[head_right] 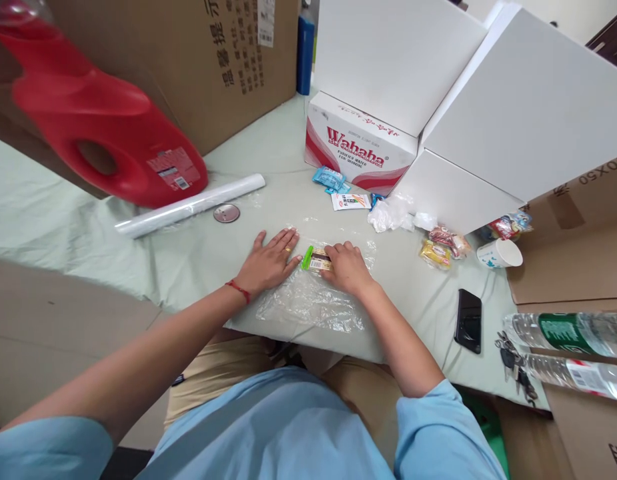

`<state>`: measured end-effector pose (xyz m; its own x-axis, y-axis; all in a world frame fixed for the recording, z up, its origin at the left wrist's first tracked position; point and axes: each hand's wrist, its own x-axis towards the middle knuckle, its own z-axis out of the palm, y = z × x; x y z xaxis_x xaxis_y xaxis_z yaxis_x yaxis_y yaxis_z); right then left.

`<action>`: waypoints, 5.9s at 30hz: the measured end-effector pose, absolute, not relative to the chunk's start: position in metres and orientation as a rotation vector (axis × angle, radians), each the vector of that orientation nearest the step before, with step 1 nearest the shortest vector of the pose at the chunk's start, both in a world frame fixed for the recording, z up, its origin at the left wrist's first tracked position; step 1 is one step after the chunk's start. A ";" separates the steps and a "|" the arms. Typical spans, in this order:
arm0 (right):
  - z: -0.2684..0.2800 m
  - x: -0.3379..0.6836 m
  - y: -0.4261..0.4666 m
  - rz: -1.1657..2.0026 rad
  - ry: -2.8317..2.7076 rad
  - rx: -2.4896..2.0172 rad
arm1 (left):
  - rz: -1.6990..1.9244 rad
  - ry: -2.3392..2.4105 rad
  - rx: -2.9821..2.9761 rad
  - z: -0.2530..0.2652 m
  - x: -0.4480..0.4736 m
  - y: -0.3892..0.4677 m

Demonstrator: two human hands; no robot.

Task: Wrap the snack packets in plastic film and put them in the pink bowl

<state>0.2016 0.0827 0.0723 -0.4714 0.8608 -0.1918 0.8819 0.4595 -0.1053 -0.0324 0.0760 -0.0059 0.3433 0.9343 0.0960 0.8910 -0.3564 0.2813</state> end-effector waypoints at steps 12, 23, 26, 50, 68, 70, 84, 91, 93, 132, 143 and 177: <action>0.064 0.208 0.084 -0.148 2.575 1.592 | 0.382 1.661 2.415 -0.005 -0.032 0.075; 0.075 0.208 0.077 -0.242 2.613 1.550 | 0.389 1.669 2.418 -0.005 -0.031 0.075; 0.069 0.203 0.076 -0.273 2.596 1.551 | 0.379 1.663 2.416 -0.003 -0.032 0.074; 0.034 0.298 -0.041 -0.951 2.866 1.877 | 0.476 1.101 2.160 0.013 -0.102 0.023; 0.084 0.253 0.081 -0.041 2.601 2.088 | 0.788 1.511 1.536 0.028 -0.069 0.123; 0.085 0.232 0.070 -0.194 2.807 1.841 | 0.806 1.585 1.341 0.030 -0.070 0.122; 0.011 0.222 0.078 -0.768 3.222 1.472 | 0.217 1.536 1.304 0.052 -0.028 0.137; 0.011 0.213 0.075 -0.637 3.150 1.550 | 0.296 1.437 1.205 0.052 -0.029 0.122; 0.012 0.210 0.074 -0.600 3.105 1.571 | 0.372 1.484 1.163 0.052 -0.039 0.120; 0.018 0.198 0.069 -0.473 2.910 1.654 | 0.648 1.827 1.297 0.030 -0.074 0.079; 0.020 0.198 0.069 -0.452 2.888 1.660 | 0.372 1.765 1.704 0.040 -0.030 0.139; 0.014 0.279 0.073 -0.751 2.968 1.899 | 0.895 1.572 2.234 -0.012 0.044 0.037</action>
